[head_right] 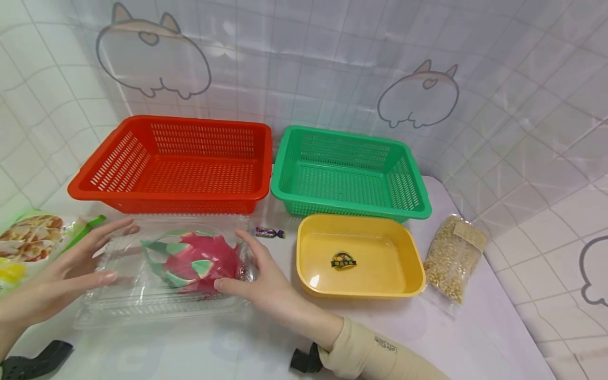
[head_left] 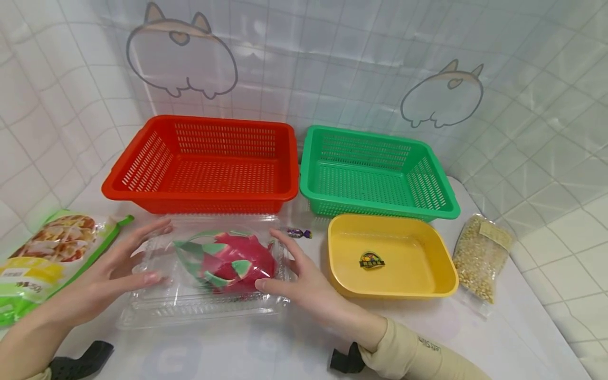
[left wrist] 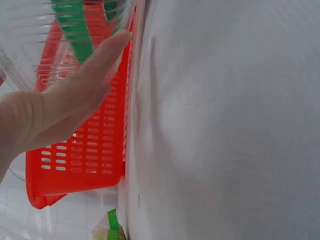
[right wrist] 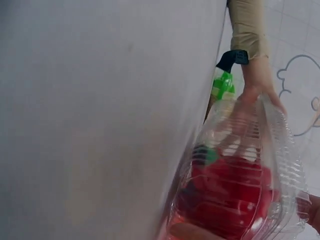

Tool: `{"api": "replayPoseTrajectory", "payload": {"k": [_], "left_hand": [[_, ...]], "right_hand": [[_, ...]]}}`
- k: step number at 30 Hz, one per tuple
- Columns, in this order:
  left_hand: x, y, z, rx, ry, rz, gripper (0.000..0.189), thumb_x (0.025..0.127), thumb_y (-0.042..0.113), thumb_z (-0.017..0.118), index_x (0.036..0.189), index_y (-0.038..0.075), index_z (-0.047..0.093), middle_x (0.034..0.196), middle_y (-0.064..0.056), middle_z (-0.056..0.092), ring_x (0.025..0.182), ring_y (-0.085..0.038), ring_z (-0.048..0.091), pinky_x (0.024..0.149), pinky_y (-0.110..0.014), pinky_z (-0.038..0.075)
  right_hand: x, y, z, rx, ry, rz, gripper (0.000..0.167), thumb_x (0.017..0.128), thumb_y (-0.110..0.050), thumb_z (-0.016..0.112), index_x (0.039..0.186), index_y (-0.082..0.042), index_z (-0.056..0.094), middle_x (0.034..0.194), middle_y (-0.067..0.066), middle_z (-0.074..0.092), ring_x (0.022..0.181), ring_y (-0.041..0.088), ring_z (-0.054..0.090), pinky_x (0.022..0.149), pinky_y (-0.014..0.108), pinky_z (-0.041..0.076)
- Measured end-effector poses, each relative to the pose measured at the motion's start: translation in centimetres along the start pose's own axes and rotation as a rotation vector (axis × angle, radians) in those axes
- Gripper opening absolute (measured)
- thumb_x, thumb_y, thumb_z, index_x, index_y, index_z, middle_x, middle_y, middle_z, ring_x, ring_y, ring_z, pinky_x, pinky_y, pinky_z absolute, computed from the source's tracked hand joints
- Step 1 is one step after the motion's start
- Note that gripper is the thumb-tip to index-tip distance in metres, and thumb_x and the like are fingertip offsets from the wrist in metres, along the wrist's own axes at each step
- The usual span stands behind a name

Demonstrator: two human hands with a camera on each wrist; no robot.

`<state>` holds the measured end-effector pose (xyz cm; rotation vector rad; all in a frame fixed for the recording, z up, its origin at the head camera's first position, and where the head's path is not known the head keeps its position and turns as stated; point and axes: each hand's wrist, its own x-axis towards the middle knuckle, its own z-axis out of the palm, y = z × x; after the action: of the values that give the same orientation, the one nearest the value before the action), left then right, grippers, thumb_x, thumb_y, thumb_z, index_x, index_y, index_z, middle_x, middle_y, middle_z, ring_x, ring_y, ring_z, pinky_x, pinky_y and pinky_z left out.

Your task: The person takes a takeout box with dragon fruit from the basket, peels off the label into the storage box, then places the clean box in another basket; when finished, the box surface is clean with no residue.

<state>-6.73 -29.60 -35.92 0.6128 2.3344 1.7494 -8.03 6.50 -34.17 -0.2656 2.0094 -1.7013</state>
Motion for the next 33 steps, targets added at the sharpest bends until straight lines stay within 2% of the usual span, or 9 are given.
{"api": "replayPoseTrajectory", "payload": {"k": [3, 7, 10, 14, 17, 21, 27, 30, 33], "left_hand": [[0.1, 0.3, 0.1, -0.072, -0.035, 0.056, 0.087, 0.088, -0.017, 0.050, 0.161, 0.011, 0.012, 0.163, -0.008, 0.011, 0.142, -0.018, 0.018, 0.096, -0.014, 0.044], [0.1, 0.4, 0.0, -0.152, -0.064, 0.075, 0.089, 0.086, -0.021, 0.048, 0.160, 0.009, 0.010, 0.163, -0.008, 0.009, 0.141, -0.018, 0.019, 0.089, -0.032, 0.058], [0.2, 0.1, -0.1, -0.240, -0.100, 0.121, 0.091, 0.083, -0.023, 0.048, 0.160, 0.006, 0.007, 0.163, -0.010, 0.007, 0.141, -0.018, 0.023, 0.087, -0.040, 0.060], [0.4, -0.6, -0.3, -0.356, -0.174, 0.247, 0.091, 0.084, -0.021, 0.051, 0.157, -0.002, 0.001, 0.163, -0.016, 0.005, 0.142, -0.023, 0.025, 0.089, -0.046, 0.059], [0.6, -0.7, -0.3, -0.393, -0.195, 0.296, 0.091, 0.087, -0.016, 0.056, 0.157, -0.004, -0.001, 0.163, -0.017, 0.005, 0.143, -0.024, 0.026, 0.090, -0.047, 0.058], [0.7, -0.1, -0.1, -0.395, -0.171, 0.290, 0.088, 0.090, -0.010, 0.059, 0.157, -0.004, 0.002, 0.164, -0.017, 0.008, 0.142, -0.024, 0.031, 0.089, -0.046, 0.059], [1.1, 2.4, 0.5, -0.303, -0.086, 0.238, 0.082, 0.091, -0.010, 0.058, 0.158, -0.001, 0.011, 0.165, -0.014, 0.013, 0.143, -0.021, 0.033, 0.087, -0.040, 0.060], [1.7, 3.6, 1.1, -0.315, -0.084, 0.234, 0.080, 0.093, -0.010, 0.056, 0.158, 0.000, 0.010, 0.166, -0.013, 0.012, 0.146, -0.021, 0.032, 0.089, -0.041, 0.059], [2.4, 4.7, 1.7, -0.299, -0.062, 0.197, 0.077, 0.095, -0.008, 0.054, 0.159, 0.005, 0.012, 0.167, -0.010, 0.015, 0.146, -0.018, 0.031, 0.092, -0.037, 0.058]], "right_hand": [[-0.1, -0.2, -0.3, 0.014, -0.004, -0.016, 0.076, 0.086, -0.028, 0.078, 0.144, -0.054, 0.037, 0.158, -0.008, 0.029, 0.146, 0.039, 0.028, 0.097, 0.051, 0.054], [-0.4, -0.8, -0.8, 0.029, -0.011, -0.033, 0.076, 0.087, -0.026, 0.078, 0.146, -0.052, 0.037, 0.159, -0.008, 0.029, 0.146, 0.038, 0.028, 0.097, 0.049, 0.055], [-0.6, -1.2, -1.2, 0.027, -0.014, -0.057, 0.076, 0.087, -0.024, 0.077, 0.147, -0.050, 0.037, 0.158, -0.007, 0.030, 0.145, 0.037, 0.030, 0.097, 0.049, 0.054], [-0.8, -1.8, -1.6, 0.006, -0.011, -0.072, 0.076, 0.087, -0.024, 0.077, 0.147, -0.050, 0.037, 0.158, -0.006, 0.033, 0.144, 0.037, 0.033, 0.099, 0.051, 0.053], [-1.0, -2.2, -1.9, -0.011, -0.010, -0.069, 0.077, 0.087, -0.025, 0.077, 0.146, -0.052, 0.036, 0.158, -0.006, 0.032, 0.145, 0.037, 0.032, 0.099, 0.051, 0.053], [-1.4, -2.7, -2.4, -0.021, -0.004, -0.064, 0.076, 0.087, -0.027, 0.077, 0.146, -0.053, 0.036, 0.157, -0.008, 0.031, 0.144, 0.035, 0.033, 0.099, 0.050, 0.053], [-2.4, -4.2, -3.7, -0.058, 0.007, -0.092, 0.073, 0.088, -0.028, 0.075, 0.145, -0.052, 0.036, 0.157, -0.014, 0.029, 0.141, 0.029, 0.038, 0.099, 0.048, 0.053], [-2.9, -5.3, -4.8, -0.058, 0.013, -0.107, 0.071, 0.089, -0.025, 0.074, 0.145, -0.050, 0.039, 0.156, -0.015, 0.030, 0.139, 0.028, 0.041, 0.098, 0.046, 0.053], [-3.4, -6.1, -6.0, -0.066, 0.036, -0.121, 0.068, 0.090, -0.025, 0.073, 0.146, -0.048, 0.040, 0.155, -0.015, 0.031, 0.137, 0.028, 0.043, 0.098, 0.044, 0.054]]}}
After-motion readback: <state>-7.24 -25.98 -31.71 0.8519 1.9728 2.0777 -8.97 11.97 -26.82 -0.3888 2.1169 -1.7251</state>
